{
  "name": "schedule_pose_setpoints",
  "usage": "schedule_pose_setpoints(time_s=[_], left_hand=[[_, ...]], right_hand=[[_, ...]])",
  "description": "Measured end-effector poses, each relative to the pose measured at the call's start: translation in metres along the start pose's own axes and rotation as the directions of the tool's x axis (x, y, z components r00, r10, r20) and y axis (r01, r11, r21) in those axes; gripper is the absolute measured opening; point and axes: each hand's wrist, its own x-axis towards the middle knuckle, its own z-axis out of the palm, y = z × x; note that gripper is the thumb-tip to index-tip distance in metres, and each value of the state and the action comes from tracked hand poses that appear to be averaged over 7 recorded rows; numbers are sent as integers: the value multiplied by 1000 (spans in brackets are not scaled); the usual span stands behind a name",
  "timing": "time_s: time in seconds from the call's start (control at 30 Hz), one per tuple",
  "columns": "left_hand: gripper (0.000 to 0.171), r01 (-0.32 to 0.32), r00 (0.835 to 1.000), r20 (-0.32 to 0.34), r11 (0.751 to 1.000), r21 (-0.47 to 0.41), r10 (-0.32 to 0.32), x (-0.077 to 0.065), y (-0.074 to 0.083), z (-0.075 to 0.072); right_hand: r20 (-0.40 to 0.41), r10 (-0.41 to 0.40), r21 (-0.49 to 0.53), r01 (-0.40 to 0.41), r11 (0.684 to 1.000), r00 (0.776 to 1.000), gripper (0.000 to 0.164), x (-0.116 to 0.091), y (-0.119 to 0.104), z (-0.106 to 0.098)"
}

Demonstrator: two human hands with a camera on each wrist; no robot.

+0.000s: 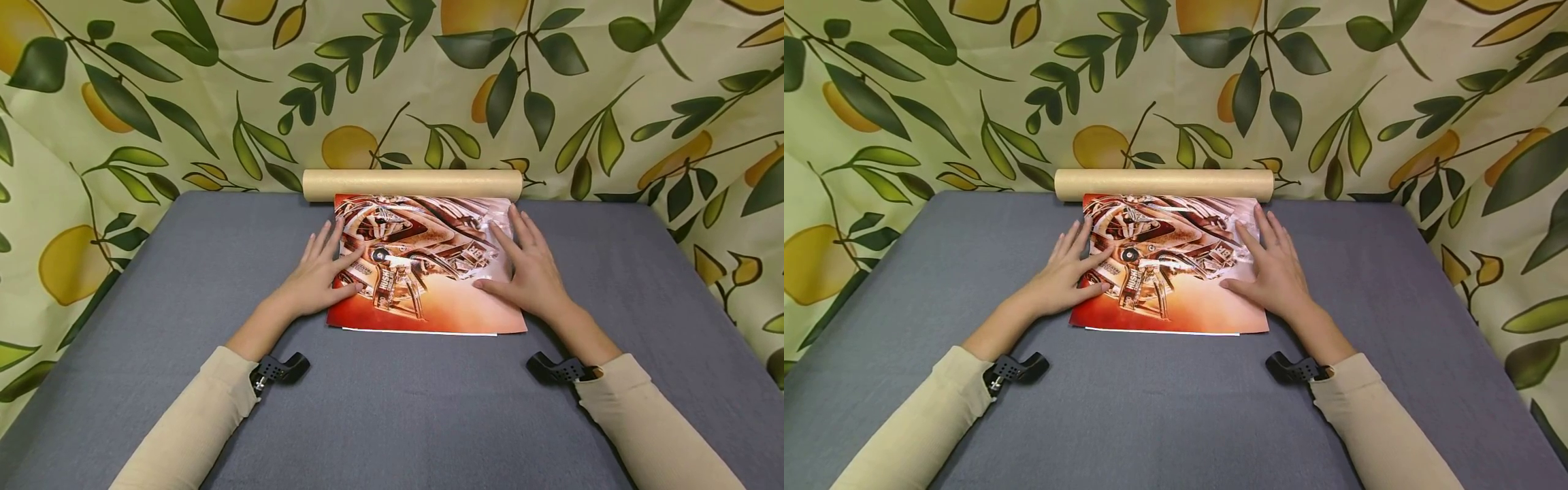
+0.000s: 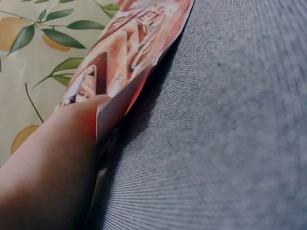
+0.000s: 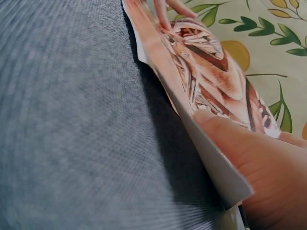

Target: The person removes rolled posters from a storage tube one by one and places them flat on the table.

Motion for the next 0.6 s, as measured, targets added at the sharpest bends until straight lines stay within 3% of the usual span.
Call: schedule_pose_setpoints(time_s=[0.2,0.4,0.6], left_hand=[[63,-57,998,-4,998,18,57,1,1,-2],[63,-16,1000,17,1000,-21,16,1,2,-2],[76,21,998,63,1000,-22,-19,-1,2,-3]], right_hand=[[33,-27,1,27,1000,999,108,-1,1,1],[155,7,10,-8,1000,988,98,-1,0,1],[305,2,-1,-2,1000,952,85,-2,-1,2]])
